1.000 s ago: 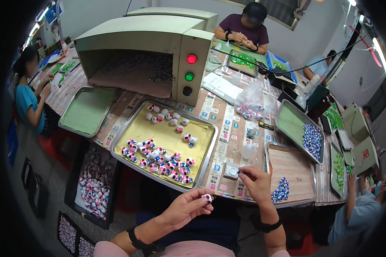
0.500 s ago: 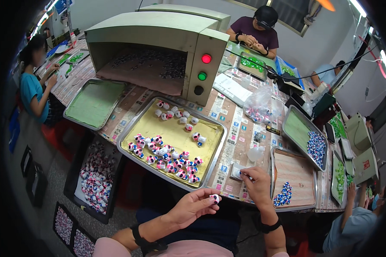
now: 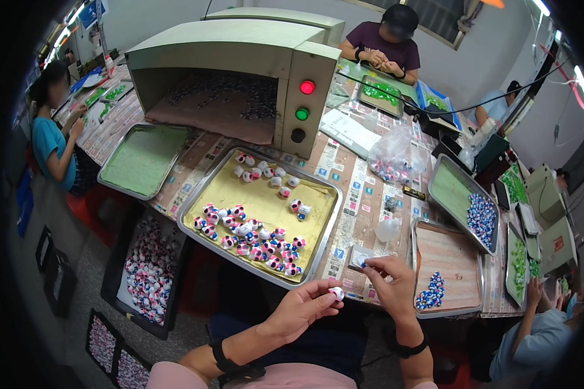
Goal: The person assembles small, colorful, spherical candy pieces by hand. They pick up individual components from trays, press them together to form a complete unit, and place the finished items onto a yellow tray.
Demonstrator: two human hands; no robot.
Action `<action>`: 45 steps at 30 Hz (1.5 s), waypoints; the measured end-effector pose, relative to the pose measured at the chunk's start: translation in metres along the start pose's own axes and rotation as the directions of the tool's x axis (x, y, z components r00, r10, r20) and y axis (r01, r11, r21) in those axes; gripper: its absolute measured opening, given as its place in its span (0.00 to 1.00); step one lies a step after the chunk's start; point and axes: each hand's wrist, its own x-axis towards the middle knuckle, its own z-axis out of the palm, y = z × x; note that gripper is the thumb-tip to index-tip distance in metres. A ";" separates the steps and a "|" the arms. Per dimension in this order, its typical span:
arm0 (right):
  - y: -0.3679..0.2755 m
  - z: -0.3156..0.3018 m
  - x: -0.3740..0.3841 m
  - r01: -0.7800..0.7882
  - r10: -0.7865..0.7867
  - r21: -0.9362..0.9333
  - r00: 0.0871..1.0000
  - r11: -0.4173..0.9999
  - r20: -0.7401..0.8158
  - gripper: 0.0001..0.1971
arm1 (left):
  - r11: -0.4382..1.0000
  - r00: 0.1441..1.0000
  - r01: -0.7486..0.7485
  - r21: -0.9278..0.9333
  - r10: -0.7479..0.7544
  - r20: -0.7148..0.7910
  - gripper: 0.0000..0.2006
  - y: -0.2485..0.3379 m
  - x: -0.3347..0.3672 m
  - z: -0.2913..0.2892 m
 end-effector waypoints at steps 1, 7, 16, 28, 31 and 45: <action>-0.005 -0.003 -0.004 -0.032 0.030 0.042 0.999 0.999 0.037 0.07 | 1.000 1.000 0.001 0.001 -0.001 -0.005 0.17 -0.001 0.002 0.000; -0.018 -0.005 -0.036 -0.101 0.066 0.271 0.989 0.957 0.136 0.09 | 1.000 1.000 0.005 -0.014 -0.005 0.015 0.17 -0.004 0.007 0.001; -0.011 0.001 -0.044 -0.194 0.119 0.401 0.972 0.896 0.204 0.09 | 1.000 1.000 0.007 -0.016 -0.007 0.009 0.15 -0.007 0.007 0.003; -0.015 0.005 -0.051 -0.123 0.059 0.373 0.982 0.920 0.177 0.09 | 0.978 0.998 -0.060 0.199 0.060 0.004 0.15 -0.003 0.001 0.002; -0.019 0.006 -0.050 -0.095 0.029 0.403 0.986 0.910 0.167 0.10 | 0.973 0.998 -0.057 0.225 0.050 0.036 0.15 0.006 -0.002 0.003; -0.006 -0.011 -0.045 -0.019 -0.015 0.291 0.993 0.957 0.114 0.08 | 0.082 0.752 -0.111 0.990 0.658 0.030 0.10 0.160 0.027 -0.072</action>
